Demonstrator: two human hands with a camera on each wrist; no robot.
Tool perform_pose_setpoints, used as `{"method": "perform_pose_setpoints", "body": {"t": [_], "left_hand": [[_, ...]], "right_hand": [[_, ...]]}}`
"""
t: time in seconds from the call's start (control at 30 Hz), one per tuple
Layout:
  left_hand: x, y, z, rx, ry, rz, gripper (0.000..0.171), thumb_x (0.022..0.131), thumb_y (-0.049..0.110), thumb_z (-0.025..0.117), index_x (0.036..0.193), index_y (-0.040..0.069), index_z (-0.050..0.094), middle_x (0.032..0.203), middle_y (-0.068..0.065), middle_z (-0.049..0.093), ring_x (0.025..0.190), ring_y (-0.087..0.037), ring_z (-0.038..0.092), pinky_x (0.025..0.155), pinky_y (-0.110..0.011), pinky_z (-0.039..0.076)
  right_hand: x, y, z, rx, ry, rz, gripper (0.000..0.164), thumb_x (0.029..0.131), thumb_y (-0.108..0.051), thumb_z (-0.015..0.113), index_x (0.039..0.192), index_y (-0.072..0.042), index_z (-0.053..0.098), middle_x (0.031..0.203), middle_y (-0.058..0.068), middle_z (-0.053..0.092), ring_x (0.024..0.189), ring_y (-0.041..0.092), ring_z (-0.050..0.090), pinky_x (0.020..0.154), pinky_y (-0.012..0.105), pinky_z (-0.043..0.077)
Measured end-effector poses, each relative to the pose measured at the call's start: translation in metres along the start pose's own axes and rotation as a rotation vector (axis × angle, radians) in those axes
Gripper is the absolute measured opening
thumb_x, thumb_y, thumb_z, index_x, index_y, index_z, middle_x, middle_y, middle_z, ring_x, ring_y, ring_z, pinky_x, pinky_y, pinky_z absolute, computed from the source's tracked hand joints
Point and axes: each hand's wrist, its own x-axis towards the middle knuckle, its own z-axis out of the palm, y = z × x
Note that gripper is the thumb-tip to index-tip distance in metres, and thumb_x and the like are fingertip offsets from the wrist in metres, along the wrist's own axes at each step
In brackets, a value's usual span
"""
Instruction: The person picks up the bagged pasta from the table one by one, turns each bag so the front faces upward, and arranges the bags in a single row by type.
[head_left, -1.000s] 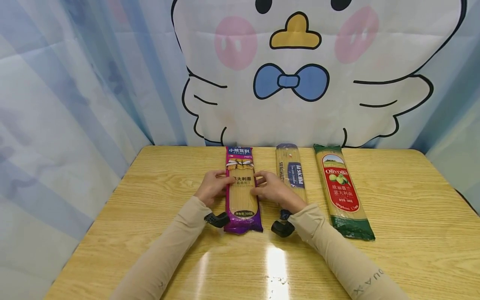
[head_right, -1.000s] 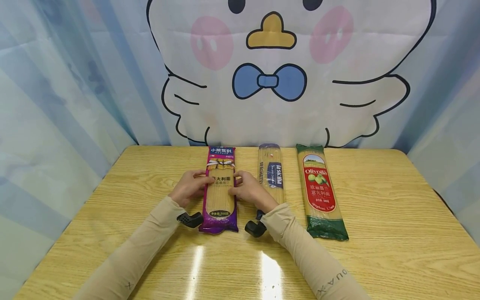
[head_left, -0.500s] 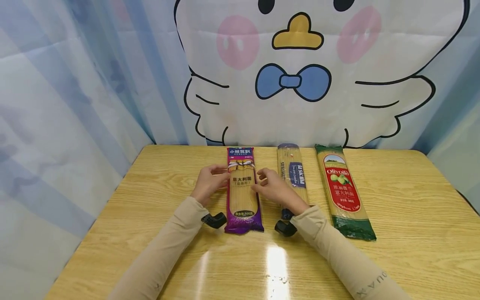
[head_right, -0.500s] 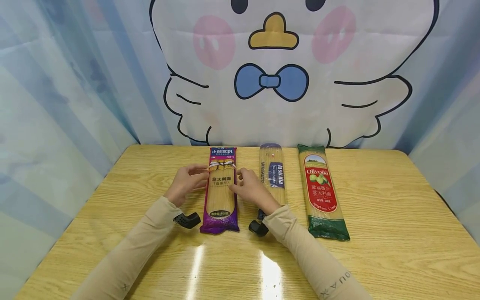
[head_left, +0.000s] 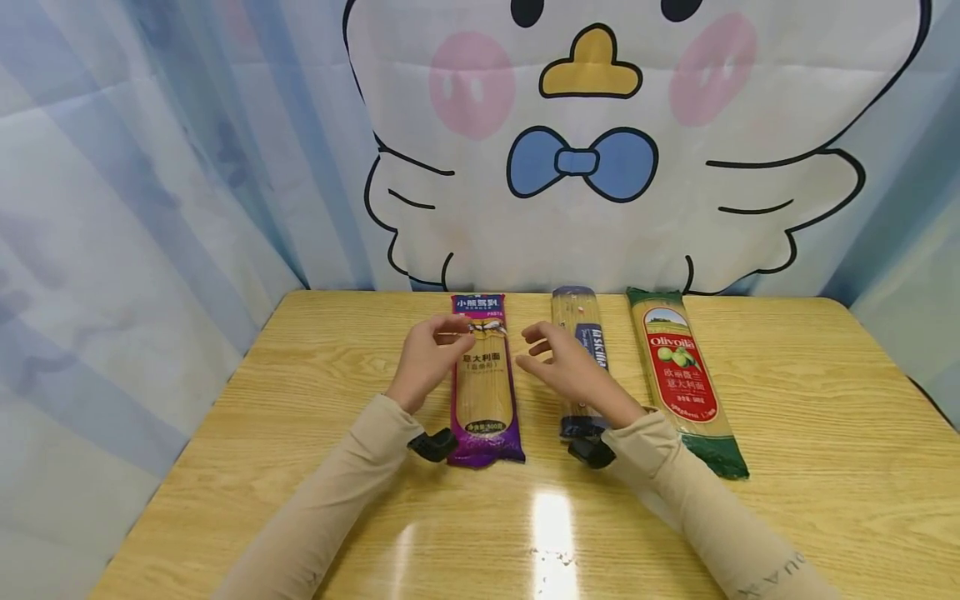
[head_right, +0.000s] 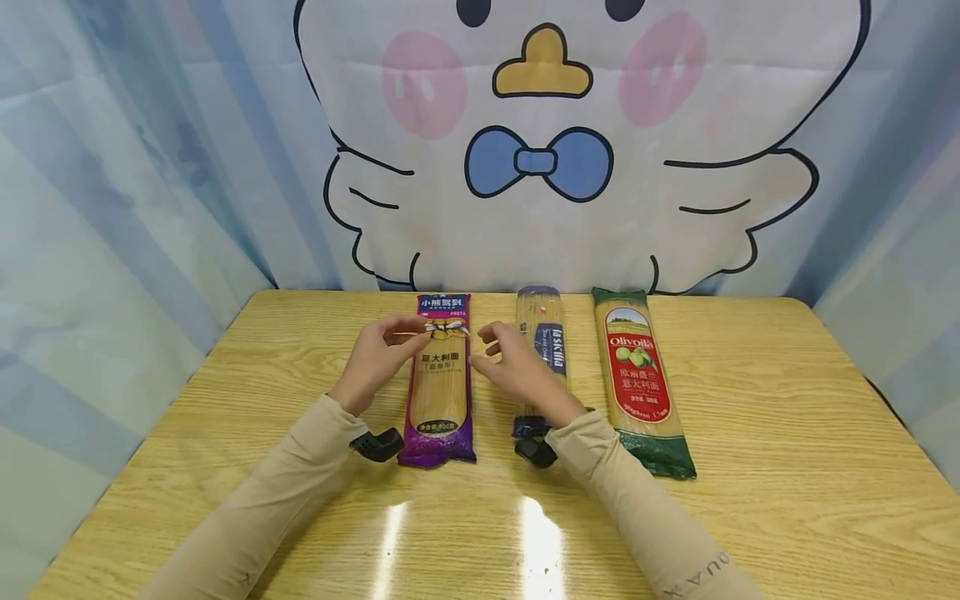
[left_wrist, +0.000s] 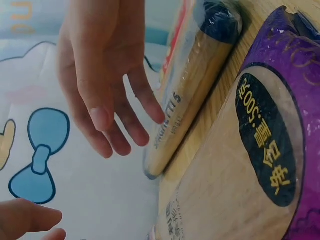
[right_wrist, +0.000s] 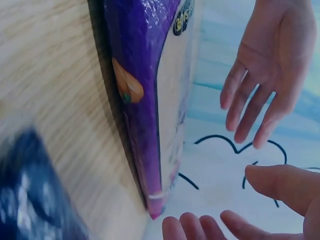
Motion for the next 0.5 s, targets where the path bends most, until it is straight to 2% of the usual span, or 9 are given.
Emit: {"method": "perform_pose_setpoints", "body": {"t": [0.27, 0.4, 0.5], "left_hand": [[-0.007, 0.005, 0.004, 0.121, 0.020, 0.183, 0.024, 0.094, 0.008, 0.066, 0.117, 0.003, 0.067, 0.117, -0.015, 0.068, 0.103, -0.026, 0.065, 0.092, -0.040, 0.056], [-0.011, 0.004, 0.006, 0.244, 0.039, 0.279, 0.026, 0.094, 0.009, 0.066, 0.119, 0.001, 0.066, 0.117, -0.014, 0.067, 0.105, -0.031, 0.065, 0.091, -0.043, 0.056], [-0.014, 0.003, 0.007, 0.348, 0.045, 0.321, 0.029, 0.094, 0.012, 0.066, 0.121, 0.002, 0.066, 0.117, -0.014, 0.066, 0.107, -0.033, 0.062, 0.093, -0.044, 0.054]], "right_hand": [[-0.013, 0.000, -0.011, -0.046, 0.034, -0.067, 0.041, 0.099, -0.015, 0.060, 0.134, 0.004, 0.049, 0.132, 0.023, 0.052, 0.116, 0.037, 0.057, 0.096, 0.048, 0.053], [-0.021, 0.003, -0.013, -0.100, 0.042, -0.079, 0.037, 0.099, -0.014, 0.061, 0.131, 0.003, 0.050, 0.129, 0.022, 0.051, 0.111, 0.036, 0.058, 0.094, 0.047, 0.054], [-0.027, 0.006, -0.014, -0.146, 0.041, -0.093, 0.038, 0.099, -0.014, 0.061, 0.131, 0.003, 0.049, 0.128, 0.022, 0.050, 0.110, 0.037, 0.058, 0.094, 0.048, 0.053]]}}
